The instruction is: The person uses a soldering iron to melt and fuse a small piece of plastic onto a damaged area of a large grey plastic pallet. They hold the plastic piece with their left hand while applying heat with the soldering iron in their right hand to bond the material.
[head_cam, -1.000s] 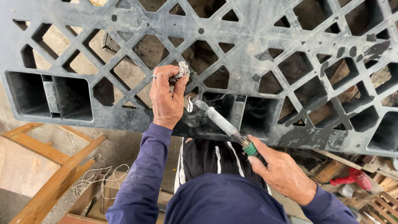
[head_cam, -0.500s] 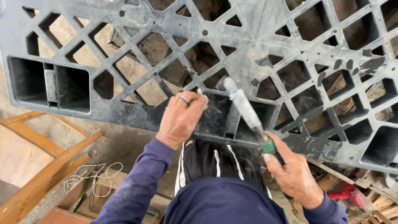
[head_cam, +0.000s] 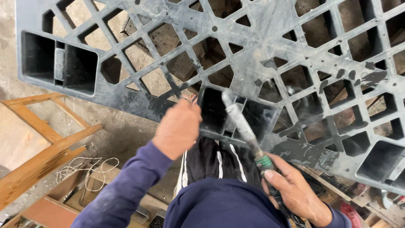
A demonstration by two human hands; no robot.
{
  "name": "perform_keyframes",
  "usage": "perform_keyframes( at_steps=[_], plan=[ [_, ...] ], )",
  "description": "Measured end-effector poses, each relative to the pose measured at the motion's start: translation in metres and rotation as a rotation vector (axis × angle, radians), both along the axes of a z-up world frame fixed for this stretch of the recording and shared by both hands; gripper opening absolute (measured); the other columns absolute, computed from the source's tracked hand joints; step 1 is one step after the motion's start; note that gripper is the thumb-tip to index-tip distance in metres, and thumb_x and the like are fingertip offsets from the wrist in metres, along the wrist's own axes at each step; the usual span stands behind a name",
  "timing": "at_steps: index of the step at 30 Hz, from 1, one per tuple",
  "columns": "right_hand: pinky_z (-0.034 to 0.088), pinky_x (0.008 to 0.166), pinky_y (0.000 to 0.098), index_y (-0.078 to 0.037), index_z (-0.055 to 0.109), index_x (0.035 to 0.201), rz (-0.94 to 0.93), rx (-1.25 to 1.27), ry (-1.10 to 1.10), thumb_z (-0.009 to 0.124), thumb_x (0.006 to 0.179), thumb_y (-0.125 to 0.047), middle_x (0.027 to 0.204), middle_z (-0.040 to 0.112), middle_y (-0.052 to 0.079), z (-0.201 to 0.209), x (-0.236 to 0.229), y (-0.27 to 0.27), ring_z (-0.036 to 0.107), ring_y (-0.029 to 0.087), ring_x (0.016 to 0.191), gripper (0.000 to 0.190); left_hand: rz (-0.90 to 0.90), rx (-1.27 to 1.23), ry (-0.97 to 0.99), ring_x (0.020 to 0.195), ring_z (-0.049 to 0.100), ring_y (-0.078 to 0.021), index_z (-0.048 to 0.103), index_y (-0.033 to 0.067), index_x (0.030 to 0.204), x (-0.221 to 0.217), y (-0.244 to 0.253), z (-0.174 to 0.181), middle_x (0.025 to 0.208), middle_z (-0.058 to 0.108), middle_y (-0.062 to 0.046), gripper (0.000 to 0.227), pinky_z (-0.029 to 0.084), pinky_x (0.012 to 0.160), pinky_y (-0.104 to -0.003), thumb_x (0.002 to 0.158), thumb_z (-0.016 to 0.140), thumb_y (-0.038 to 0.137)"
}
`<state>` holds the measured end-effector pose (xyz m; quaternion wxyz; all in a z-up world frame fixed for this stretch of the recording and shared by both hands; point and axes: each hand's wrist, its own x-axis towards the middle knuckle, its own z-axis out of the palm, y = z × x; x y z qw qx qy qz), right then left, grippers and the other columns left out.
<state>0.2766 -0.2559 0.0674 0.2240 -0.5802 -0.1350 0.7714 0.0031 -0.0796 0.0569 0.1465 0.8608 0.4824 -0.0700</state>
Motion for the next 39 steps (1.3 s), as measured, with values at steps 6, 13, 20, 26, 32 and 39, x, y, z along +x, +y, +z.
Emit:
perform_keyframes(
  at_steps=[6,13,20,26,32,39],
  plan=[
    [0.04,0.031,0.0282,-0.016,0.045,0.155,-0.07,-0.159,0.267,0.043,0.096,-0.027,0.066,0.057,0.01,0.003,-0.018,0.024,0.049,0.017,0.035,0.06,0.355,0.25,-0.574,0.105,0.058,-0.0365,0.06,0.0011,0.112,-0.013,0.038,-0.027,0.115,0.054,-0.019,0.011,0.05,0.09,-0.044,0.104,0.063,0.008],
    [0.04,0.031,0.0279,-0.004,0.046,0.146,-0.087,-0.12,0.418,0.035,0.103,-0.028,0.065,0.053,0.009,0.001,-0.037,0.035,0.048,0.015,0.036,0.051,0.346,0.356,-0.484,0.109,0.055,-0.0369,0.06,0.0027,0.11,-0.005,0.035,-0.064,0.115,0.054,-0.015,0.01,0.046,0.095,-0.047,0.104,0.064,0.009],
    [0.041,0.033,0.029,-0.003,0.047,0.145,-0.118,-0.171,0.447,0.028,0.103,-0.026,0.064,0.053,0.01,-0.006,-0.056,0.024,0.046,0.016,0.034,0.052,0.334,0.377,-0.493,0.109,0.054,-0.0373,0.059,0.0033,0.111,-0.002,0.038,-0.065,0.116,0.054,-0.016,0.009,0.046,0.096,-0.047,0.104,0.063,0.007],
    [0.041,0.034,0.0291,-0.002,0.047,0.144,-0.205,-0.193,0.531,0.028,0.104,-0.028,0.064,0.052,0.011,-0.005,-0.071,0.009,0.046,0.017,0.034,0.052,0.32,0.371,-0.534,0.108,0.055,-0.0362,0.06,0.0035,0.11,-0.007,0.038,-0.063,0.114,0.056,-0.015,0.008,0.046,0.096,-0.047,0.104,0.063,0.007],
    [0.038,0.026,0.0288,-0.004,0.044,0.142,-0.359,-0.286,0.646,0.03,0.103,-0.033,0.062,0.05,0.01,0.004,-0.086,0.003,0.044,0.016,0.032,0.05,0.311,0.35,-0.574,0.108,0.056,-0.0351,0.061,0.0034,0.11,-0.009,0.04,-0.065,0.113,0.057,-0.014,0.009,0.046,0.096,-0.046,0.104,0.065,0.008],
    [0.04,0.03,0.0289,-0.003,0.044,0.146,-0.322,-0.175,0.534,0.028,0.104,-0.032,0.065,0.052,0.01,0.0,-0.094,0.008,0.045,0.015,0.034,0.054,0.311,0.333,-0.566,0.109,0.056,-0.0346,0.062,0.003,0.113,-0.01,0.037,-0.067,0.117,0.056,-0.015,0.011,0.047,0.095,-0.045,0.104,0.065,0.009]
  ],
)
